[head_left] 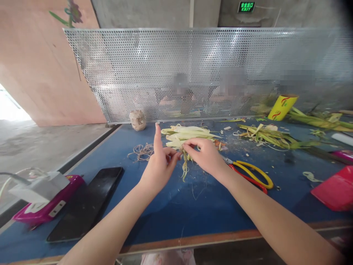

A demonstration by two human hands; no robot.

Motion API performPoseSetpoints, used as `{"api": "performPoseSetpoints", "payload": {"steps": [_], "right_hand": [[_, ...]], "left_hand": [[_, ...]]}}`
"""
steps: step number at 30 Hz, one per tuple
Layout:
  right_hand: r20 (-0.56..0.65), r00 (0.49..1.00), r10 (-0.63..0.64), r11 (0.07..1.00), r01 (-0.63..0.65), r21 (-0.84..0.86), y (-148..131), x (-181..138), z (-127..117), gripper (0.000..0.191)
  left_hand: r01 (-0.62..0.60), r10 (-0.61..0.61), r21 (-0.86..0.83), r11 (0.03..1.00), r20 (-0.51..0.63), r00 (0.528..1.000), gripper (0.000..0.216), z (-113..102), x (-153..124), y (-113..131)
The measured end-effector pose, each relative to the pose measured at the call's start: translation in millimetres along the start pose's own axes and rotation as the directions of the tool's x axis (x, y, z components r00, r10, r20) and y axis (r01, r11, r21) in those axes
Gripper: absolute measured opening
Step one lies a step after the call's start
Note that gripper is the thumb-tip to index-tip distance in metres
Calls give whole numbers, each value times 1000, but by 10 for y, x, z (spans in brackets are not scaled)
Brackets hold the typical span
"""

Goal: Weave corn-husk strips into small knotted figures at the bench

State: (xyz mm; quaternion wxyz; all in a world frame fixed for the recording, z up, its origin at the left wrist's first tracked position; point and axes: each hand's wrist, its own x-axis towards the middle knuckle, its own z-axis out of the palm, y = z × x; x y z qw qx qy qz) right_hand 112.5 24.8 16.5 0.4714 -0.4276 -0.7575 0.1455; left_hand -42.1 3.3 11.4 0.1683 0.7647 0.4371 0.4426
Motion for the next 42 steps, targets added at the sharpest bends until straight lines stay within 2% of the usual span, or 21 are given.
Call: {"api": "performPoseSetpoints", "payload": {"steps": [3, 7, 12, 15, 27, 33, 37, 39, 42], "right_hand": [[-19, 1000, -9, 1000, 9, 15, 3, 5, -11, 19], [-28, 1000, 7, 999, -6, 41, 14, 6, -25, 21], [-62, 997, 49, 995, -43, 95, 17, 8, -27, 19], [-91, 994, 65, 991, -53, 126, 3, 8, -21, 19], [-130, 983, 131, 964, -96, 248, -54, -18, 2, 18], [-100, 979, 177, 935, -136, 327, -51, -23, 18, 17], [-76, 981, 178, 932, -143, 334, -16, -4, 10, 18], [-45, 984, 172, 936, -149, 319, 9, 14, -2, 20], [-39, 983, 177, 936, -156, 315, 25, 36, -18, 21]], "left_hand": [[-8, 7, -39, 999, -17, 1000, 88, -3, 5, -5], [-28, 27, -233, 972, -7, 1000, 91, -9, 12, 20], [92, -97, -507, 857, 16, 995, 97, -25, 19, 122], [136, -136, -600, 788, 46, 990, 101, -33, 22, 168], [63, -18, -482, 874, 96, 995, 94, -22, -31, 202], [146, -82, -556, 818, 138, 987, 97, -22, -41, 234], [151, -67, -533, 833, 173, 983, 97, -40, -38, 240], [142, -83, -556, 819, 131, 988, 98, -45, -17, 212], [91, -123, -605, 791, -12, 992, 98, -40, 32, 134]]}}
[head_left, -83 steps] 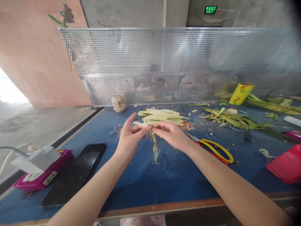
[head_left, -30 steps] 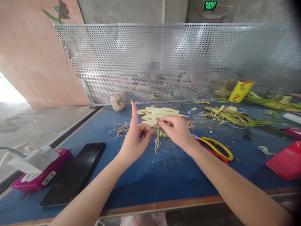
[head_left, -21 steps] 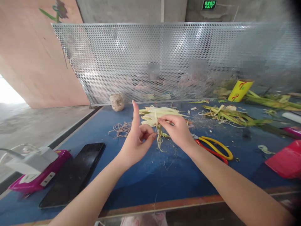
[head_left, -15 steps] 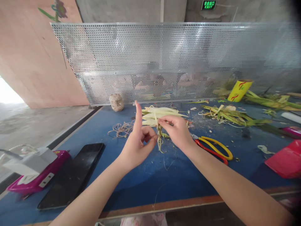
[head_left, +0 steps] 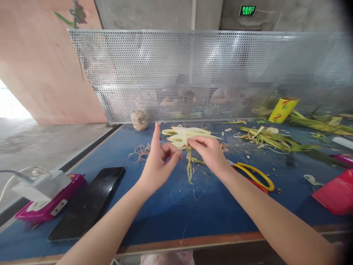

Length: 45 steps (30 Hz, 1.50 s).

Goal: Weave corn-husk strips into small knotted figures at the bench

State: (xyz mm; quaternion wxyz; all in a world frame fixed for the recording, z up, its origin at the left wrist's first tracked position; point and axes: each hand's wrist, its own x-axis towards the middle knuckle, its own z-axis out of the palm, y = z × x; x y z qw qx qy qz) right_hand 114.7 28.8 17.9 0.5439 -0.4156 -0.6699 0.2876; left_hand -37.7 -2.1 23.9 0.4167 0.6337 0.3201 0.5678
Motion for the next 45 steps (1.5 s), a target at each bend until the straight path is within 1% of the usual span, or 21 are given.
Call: {"api": "performPoseSetpoints", "payload": {"steps": [1, 3, 7, 9, 12, 14, 17, 19, 21, 23, 25, 30, 32, 39, 45], "right_hand": [[-4, 1000, 0, 1000, 0, 15, -5, 3, -2, 21], [22, 1000, 1, 997, -2, 71, -22, 0, 0, 20], [200, 980, 20, 980, -58, 189, -39, -27, 34, 16], [252, 966, 49, 972, -104, 210, -29, -45, 63, 16], [227, 968, 109, 972, -151, 178, -14, -67, 97, 24], [202, 972, 124, 978, -154, 143, -18, -71, 99, 21], [209, 973, 97, 988, -120, 102, -34, -61, 78, 10], [211, 975, 75, 990, -97, 98, -34, -52, 65, 12], [200, 978, 59, 989, -85, 125, -24, -47, 61, 12], [208, 977, 44, 985, -77, 154, -13, -50, 66, 11], [220, 975, 33, 983, -71, 168, -9, -56, 75, 11], [240, 970, 47, 976, -96, 196, -26, -63, 94, 15], [237, 970, 56, 972, -108, 210, -31, -62, 101, 17], [177, 978, 112, 951, -157, 265, -73, -60, 99, 7], [172, 979, 105, 938, -155, 311, -67, -53, 80, 2]], "left_hand": [[-13, 12, -8, 1000, -40, 999, 97, -13, 20, -23], [-27, 26, -12, 1000, -79, 997, 94, -36, 51, -63], [-22, 19, -11, 1000, -192, 981, 88, -72, 79, -94], [-5, 2, -14, 1000, -230, 973, 85, -87, 81, -94], [15, -21, -26, 1000, -251, 968, 83, -101, 81, -93], [9, -13, -17, 1000, -251, 968, 81, -104, 82, -93], [-19, 19, 0, 1000, -284, 959, 75, -98, 80, -84], [-38, 29, -25, 999, -313, 949, 82, -88, 73, -73], [-50, 31, -60, 997, -286, 958, 97, -76, 58, -65], [-58, 41, -71, 996, -225, 973, 105, -63, 38, -61], [-69, 55, -69, 995, -188, 981, 104, -53, 21, -60], [-85, 56, -111, 990, -248, 967, 103, -52, 12, -34], [-95, 65, -108, 990, -250, 966, 101, -57, 14, -19], [-183, 175, -6, 983, -275, 946, 91, -63, 13, -49], [-225, 242, 104, 969, -208, 948, 96, -52, -4, -73]]}}
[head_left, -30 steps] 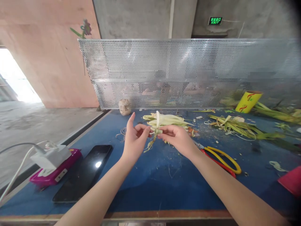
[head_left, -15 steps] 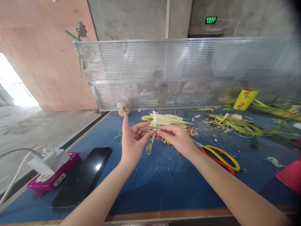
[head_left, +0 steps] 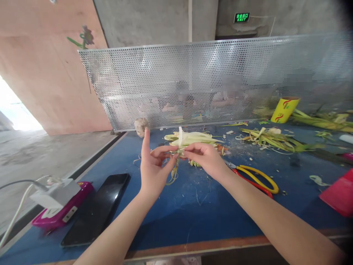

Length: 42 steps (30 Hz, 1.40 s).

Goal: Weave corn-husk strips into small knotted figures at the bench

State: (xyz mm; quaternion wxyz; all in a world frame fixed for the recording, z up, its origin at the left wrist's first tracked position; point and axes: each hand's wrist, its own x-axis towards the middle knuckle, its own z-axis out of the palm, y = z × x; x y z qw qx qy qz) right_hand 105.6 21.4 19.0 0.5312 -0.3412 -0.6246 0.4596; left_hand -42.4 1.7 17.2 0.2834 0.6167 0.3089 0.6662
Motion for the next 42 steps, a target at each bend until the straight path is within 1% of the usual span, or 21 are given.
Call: {"api": "performPoseSetpoints", "payload": {"steps": [3, 10, 14, 17, 20, 23, 27, 31, 35, 39, 42], "right_hand": [[36, 999, -12, 1000, 12, 4, 6, 1, -13, 1], [78, 995, -69, 997, 72, -36, 4, -3, -26, 7], [113, 992, -60, 998, 59, 6, 26, 6, -46, 7], [95, 995, -39, 999, 37, 25, 42, 21, -66, 8], [91, 996, -7, 1000, 6, 17, 51, 35, -80, 11], [91, 996, 25, 1000, -26, 3, 47, 36, -76, 13], [83, 996, 32, 999, -30, -34, 23, 16, -37, 13], [52, 999, -6, 999, 8, -47, 17, 5, -6, 15], [50, 998, -45, 996, 49, -73, 31, 11, -20, 8], [82, 995, -55, 995, 62, -79, 28, 12, -43, 5], [59, 997, -41, 997, 44, -58, 20, 13, -40, 4]], "left_hand": [[18, -18, -8, 1000, -2, 1000, 95, 12, -4, 18], [74, -74, -41, 996, 19, 997, 92, 11, -2, 36], [98, -94, -84, 992, 42, 995, 93, 4, 13, 30], [143, -143, -126, 982, 13, 990, 91, 7, 38, 9], [160, -165, -162, 974, -16, 986, 88, 8, 57, -18], [171, -180, -161, 972, -43, 983, 88, 7, 63, -28], [209, -227, -164, 964, -103, 968, 87, 5, 64, -9], [238, -251, -155, 959, -73, 965, 86, 9, 59, 3], [232, -244, -154, 960, -62, 968, 83, 9, 58, -10], [246, -256, -146, 958, -54, 965, 82, 3, 67, -18], [295, -305, -164, 941, -33, 952, 83, 5, 70, -20]]}}
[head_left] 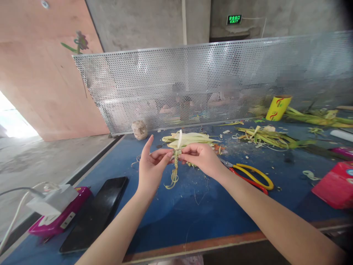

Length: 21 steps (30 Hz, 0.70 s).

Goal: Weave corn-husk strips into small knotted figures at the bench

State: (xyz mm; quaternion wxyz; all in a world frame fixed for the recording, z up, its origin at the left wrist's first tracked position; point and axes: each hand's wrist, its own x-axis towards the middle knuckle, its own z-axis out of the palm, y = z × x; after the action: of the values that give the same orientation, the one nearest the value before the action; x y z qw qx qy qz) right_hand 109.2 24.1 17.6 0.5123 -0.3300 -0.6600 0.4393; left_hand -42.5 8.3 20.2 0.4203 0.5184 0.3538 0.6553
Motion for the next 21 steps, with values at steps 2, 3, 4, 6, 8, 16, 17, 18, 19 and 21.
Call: {"api": "performPoseSetpoints", "payload": {"steps": [2, 3, 4, 6, 8, 16, 17, 18, 19, 21], "right_hand": [[-30, 999, 18, 999, -16, 37, -4, 2, 8, 6], [-41, 999, 25, 998, -23, 51, -6, 3, 11, 7], [-48, 998, 30, 998, -27, 58, -9, 4, 13, 7], [-24, 999, 46, 998, -45, 53, -16, 2, 11, 7], [13, 998, 68, 997, -68, 29, -22, -2, 6, 10], [36, 999, -24, 997, 27, -78, 0, 1, -32, 6], [33, 998, -45, 992, 49, -116, 2, 5, -40, 6], [19, 997, -69, 984, 71, -163, 3, 7, -48, 6], [-1, 995, -96, 972, 94, -217, 4, 9, -55, 6], [-29, 986, -165, 932, 146, -333, 3, 7, -63, 5]], "left_hand": [[59, -58, -21, 998, 27, 998, 86, 5, -3, -2], [84, -82, -28, 996, 47, 995, 89, 9, -6, -2], [100, -98, -29, 995, 68, 993, 92, 11, -10, -3], [104, -103, -9, 995, 94, 990, 94, 14, -18, -1], [84, -86, 21, 996, 94, 992, 93, 12, -24, 2], [116, -120, 56, 992, 91, 989, 94, 5, -14, -36], [120, -124, 50, 992, 93, 988, 95, 6, -10, -43], [126, -130, 48, 991, 95, 987, 96, 5, -7, -47], [134, -138, 48, 990, 98, 986, 97, 4, -4, -50], [154, -159, 53, 987, 103, 982, 96, -2, -1, -53]]}}
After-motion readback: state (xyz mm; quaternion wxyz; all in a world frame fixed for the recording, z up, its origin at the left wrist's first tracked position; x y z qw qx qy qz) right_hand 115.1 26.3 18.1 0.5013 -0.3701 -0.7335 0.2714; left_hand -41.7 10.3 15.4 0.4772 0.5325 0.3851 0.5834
